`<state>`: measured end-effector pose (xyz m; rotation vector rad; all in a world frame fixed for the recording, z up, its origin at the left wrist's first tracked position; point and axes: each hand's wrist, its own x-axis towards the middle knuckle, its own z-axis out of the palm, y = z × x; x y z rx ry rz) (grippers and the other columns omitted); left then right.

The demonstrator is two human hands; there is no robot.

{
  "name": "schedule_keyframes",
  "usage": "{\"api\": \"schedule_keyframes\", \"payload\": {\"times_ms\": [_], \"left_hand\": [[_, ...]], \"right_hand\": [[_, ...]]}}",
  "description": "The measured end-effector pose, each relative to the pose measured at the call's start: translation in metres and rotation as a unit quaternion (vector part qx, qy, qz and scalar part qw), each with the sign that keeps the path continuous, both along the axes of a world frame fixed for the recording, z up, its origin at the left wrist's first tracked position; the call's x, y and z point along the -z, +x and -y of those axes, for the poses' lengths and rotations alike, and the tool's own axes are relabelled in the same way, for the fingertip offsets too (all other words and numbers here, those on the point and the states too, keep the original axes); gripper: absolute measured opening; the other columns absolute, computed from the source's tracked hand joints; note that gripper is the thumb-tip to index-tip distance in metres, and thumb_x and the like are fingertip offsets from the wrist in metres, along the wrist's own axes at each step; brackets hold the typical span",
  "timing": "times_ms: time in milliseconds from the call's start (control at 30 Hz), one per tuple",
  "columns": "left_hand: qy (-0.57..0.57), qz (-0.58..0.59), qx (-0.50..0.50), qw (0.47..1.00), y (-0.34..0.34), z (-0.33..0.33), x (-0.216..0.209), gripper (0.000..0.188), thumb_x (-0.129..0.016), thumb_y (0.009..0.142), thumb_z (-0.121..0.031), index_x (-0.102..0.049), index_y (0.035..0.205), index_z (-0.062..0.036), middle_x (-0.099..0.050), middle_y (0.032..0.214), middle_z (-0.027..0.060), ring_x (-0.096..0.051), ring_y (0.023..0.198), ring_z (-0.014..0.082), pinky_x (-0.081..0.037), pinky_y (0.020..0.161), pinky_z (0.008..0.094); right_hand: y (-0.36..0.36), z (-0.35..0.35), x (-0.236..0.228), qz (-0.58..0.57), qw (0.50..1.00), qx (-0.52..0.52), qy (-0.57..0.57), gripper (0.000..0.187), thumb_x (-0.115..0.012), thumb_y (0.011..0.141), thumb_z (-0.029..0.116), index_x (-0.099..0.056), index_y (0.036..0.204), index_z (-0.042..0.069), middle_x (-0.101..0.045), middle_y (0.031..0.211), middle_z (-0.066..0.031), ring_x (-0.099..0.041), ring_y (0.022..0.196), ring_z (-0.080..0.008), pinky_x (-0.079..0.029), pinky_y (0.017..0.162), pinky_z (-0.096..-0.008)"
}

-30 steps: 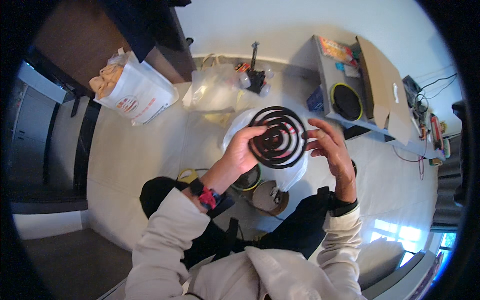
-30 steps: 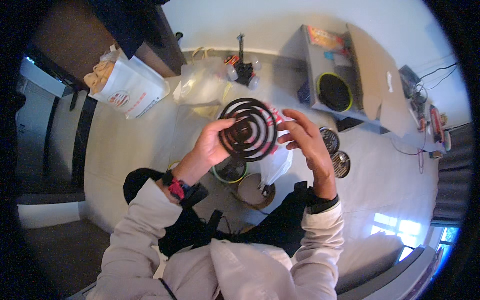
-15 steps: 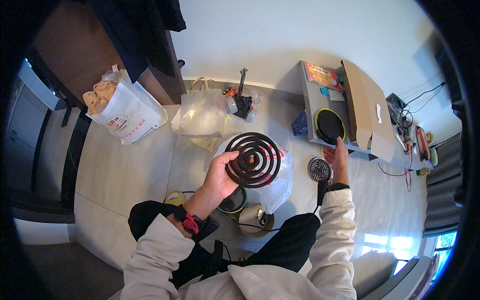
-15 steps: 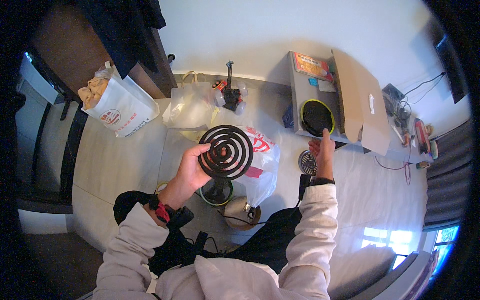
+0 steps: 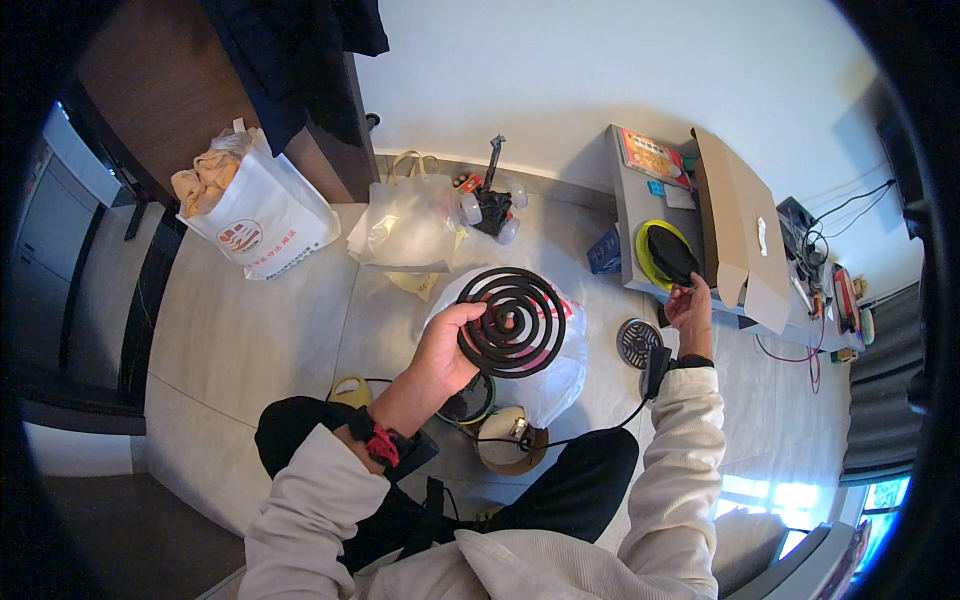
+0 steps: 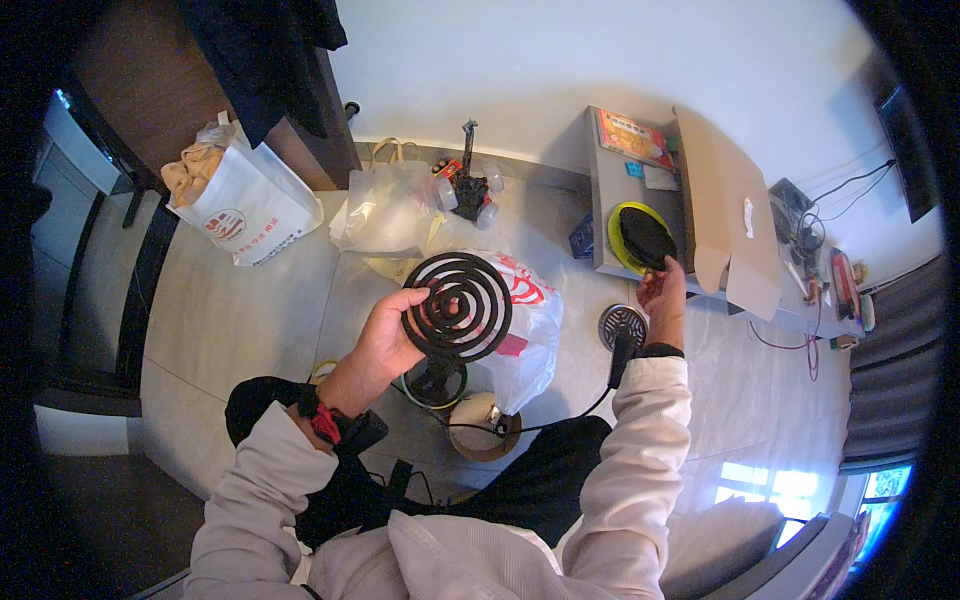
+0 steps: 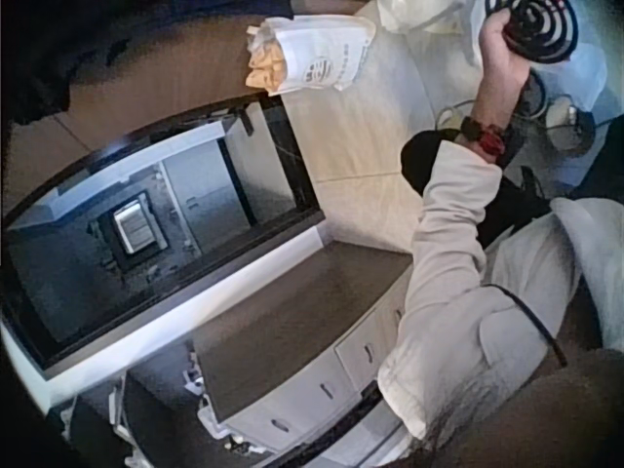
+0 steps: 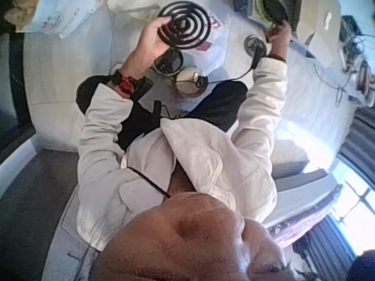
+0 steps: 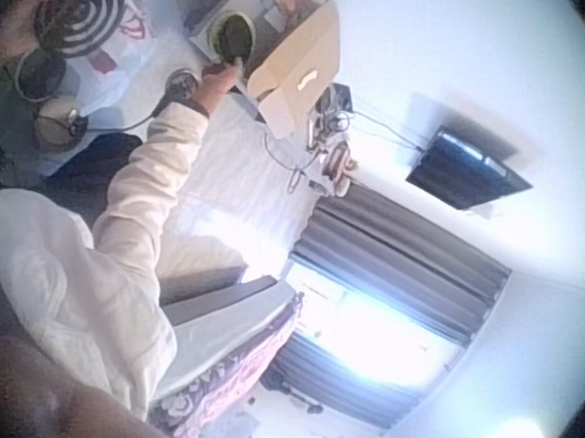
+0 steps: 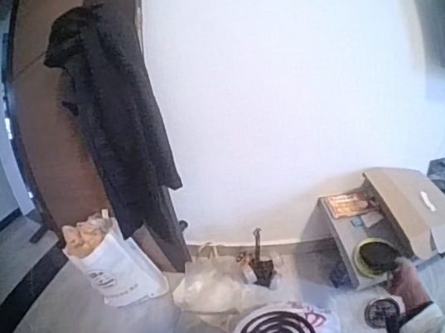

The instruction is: The person sits on the floor and separates a stack of black mosquito coils into individual units. They place the separated coils into a yellow container and then close the container with its lid.

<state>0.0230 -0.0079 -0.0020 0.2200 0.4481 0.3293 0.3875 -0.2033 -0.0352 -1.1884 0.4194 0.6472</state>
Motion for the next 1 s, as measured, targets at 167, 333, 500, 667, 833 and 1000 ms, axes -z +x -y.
{"api": "schedule_keyframes", "payload": {"times_ms": [167,333,500,667,833,1000], "left_hand": [[0.0,0.011,0.003,1.0,-0.001,-0.001,0.004,0.024,-0.044,0.082,-0.01,-0.052,0.104,-0.0026,-0.06,0.096,0.0129,-0.058,0.089,0.0241,-0.046,0.085,0.0427],[0.023,0.02,0.0,1.0,-0.002,-0.005,0.016,0.023,-0.044,0.082,-0.009,-0.052,0.103,-0.0029,-0.06,0.096,0.0129,-0.058,0.09,0.0242,-0.046,0.085,0.0424],[0.009,-0.009,-0.004,1.0,0.003,-0.003,0.02,0.023,-0.044,0.082,-0.008,-0.052,0.103,-0.004,-0.06,0.095,0.0122,-0.059,0.089,0.024,-0.046,0.085,0.0427],[0.007,-0.017,0.01,1.0,0.007,0.002,0.017,0.023,-0.046,0.081,-0.009,-0.052,0.103,-0.0045,-0.061,0.094,0.0123,-0.059,0.087,0.0243,-0.047,0.083,0.0431],[0.012,-0.013,0.01,1.0,0.006,0.003,0.018,0.022,-0.046,0.081,-0.008,-0.053,0.102,-0.0045,-0.061,0.094,0.0127,-0.06,0.086,0.0243,-0.047,0.083,0.0419],[0.009,0.018,0.011,1.0,0.004,0.001,0.014,0.023,-0.047,0.081,-0.009,-0.053,0.103,-0.002,-0.061,0.095,0.0132,-0.059,0.086,0.0246,-0.047,0.083,0.0413]], "right_hand": [[-0.003,-0.008,-0.005,0.029,0.999,0.008,-0.024,0.029,-0.057,0.079,0.036,-0.048,0.064,0.013,-0.044,0.048,0.0015,-0.044,0.041,-0.0119,-0.035,0.036,-0.0235],[-0.004,-0.002,-0.001,0.038,0.997,-0.008,0.068,0.025,-0.06,0.079,0.033,-0.051,0.07,0.011,-0.049,0.051,0.0003,-0.052,0.049,-0.0134,-0.038,0.04,-0.0244],[-0.011,0.006,0.01,0.099,0.985,-0.063,0.125,0.027,-0.056,0.081,0.033,-0.057,0.088,0.007,-0.061,0.072,-0.006,-0.059,0.061,-0.0193,-0.049,0.047,-0.0295],[-0.019,0.007,0.015,0.052,0.989,-0.056,0.127,0.037,-0.051,0.081,0.038,-0.057,0.096,0.005,-0.063,0.084,-0.0108,-0.062,0.068,-0.0243,-0.053,0.052,-0.0312],[-0.005,-0.006,0.024,0.066,0.998,0.01,0.004,0.037,-0.057,0.078,0.035,-0.053,0.102,0.007,-0.06,0.083,-0.0118,-0.06,0.065,-0.0268,-0.05,0.047,-0.0346],[-0.002,-0.014,0.033,0.117,0.987,0.102,-0.03,0.031,-0.063,0.075,0.023,-0.052,0.099,0.007,-0.059,0.082,-0.0102,-0.058,0.057,-0.0259,-0.048,0.043,-0.0346]]}}
